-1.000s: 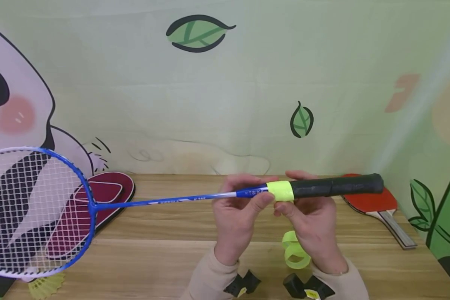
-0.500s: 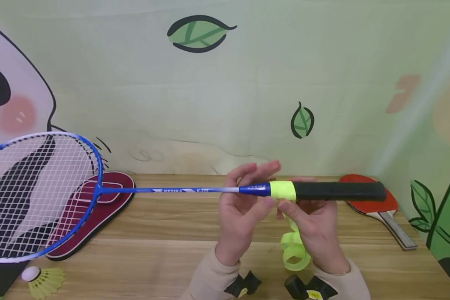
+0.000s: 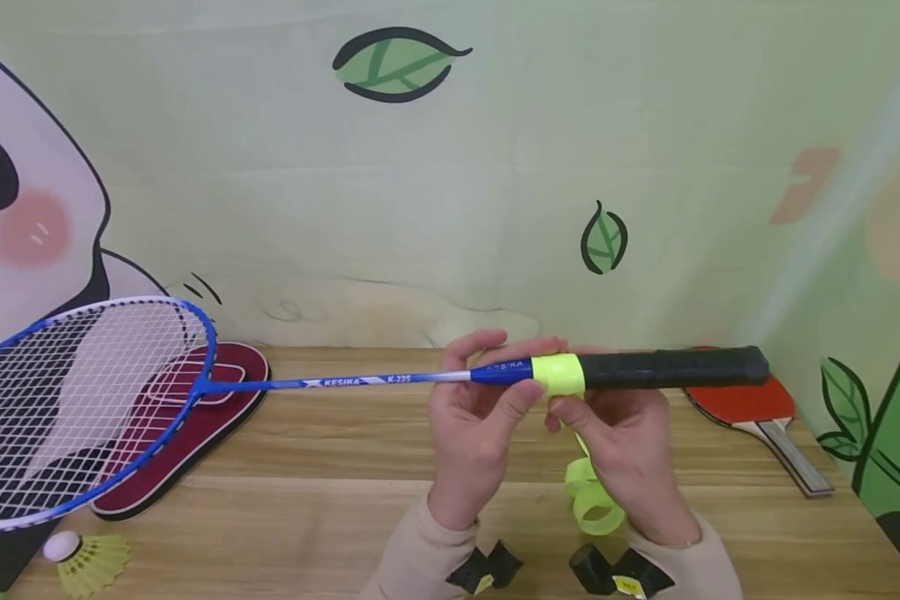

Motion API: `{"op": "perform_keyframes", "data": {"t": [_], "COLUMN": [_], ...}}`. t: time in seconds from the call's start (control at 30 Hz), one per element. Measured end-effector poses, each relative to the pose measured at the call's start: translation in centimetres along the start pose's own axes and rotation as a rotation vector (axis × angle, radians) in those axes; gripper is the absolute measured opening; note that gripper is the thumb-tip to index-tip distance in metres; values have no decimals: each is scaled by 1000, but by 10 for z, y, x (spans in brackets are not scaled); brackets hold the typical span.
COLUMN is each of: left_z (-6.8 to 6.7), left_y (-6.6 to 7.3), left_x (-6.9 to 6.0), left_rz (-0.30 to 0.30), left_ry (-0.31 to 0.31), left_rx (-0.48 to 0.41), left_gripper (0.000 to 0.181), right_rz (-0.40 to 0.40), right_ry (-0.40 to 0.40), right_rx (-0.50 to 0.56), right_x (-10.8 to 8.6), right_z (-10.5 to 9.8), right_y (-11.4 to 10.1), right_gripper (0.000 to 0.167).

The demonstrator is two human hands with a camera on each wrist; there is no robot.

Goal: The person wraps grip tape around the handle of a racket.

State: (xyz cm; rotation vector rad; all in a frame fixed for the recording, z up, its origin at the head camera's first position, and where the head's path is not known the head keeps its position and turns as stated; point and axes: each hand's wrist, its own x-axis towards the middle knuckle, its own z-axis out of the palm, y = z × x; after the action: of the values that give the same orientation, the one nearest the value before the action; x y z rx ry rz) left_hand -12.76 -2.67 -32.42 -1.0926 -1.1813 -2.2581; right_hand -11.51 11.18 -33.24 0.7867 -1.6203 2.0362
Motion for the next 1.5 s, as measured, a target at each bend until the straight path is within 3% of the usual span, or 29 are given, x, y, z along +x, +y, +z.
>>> {"op": "perform_keyframes", "data": {"t": [0.17,0.47,0.73,1.17,1.4,1.5], "left_z": [2,2,1,0,0,-1], "left_y": [-1,-3,-5,-5,-3,-3], "left_x": [-1,-2,0,0,-2,-3], "left_rz": [-15,-43,35,51,31,31], "left_ry": [6,50,76,76,99,123], "left_rx": [-13,-33,39,69,73,95], "left_gripper": [35,31,21,20,20,21], "right_rz": [-84,-115,-109,-145,-138,-142], "right_ry": [46,60,63,55,3,-35], "right_rx": [41,47,-24,-56,102,151], "right_x": [2,3,2,3,4,4], "right_z": [-1,-2,-4,-7,-6,-5], "right_y": [4,5,4,5,5,5], "right_gripper": [39,34,28,33,52,53]}}
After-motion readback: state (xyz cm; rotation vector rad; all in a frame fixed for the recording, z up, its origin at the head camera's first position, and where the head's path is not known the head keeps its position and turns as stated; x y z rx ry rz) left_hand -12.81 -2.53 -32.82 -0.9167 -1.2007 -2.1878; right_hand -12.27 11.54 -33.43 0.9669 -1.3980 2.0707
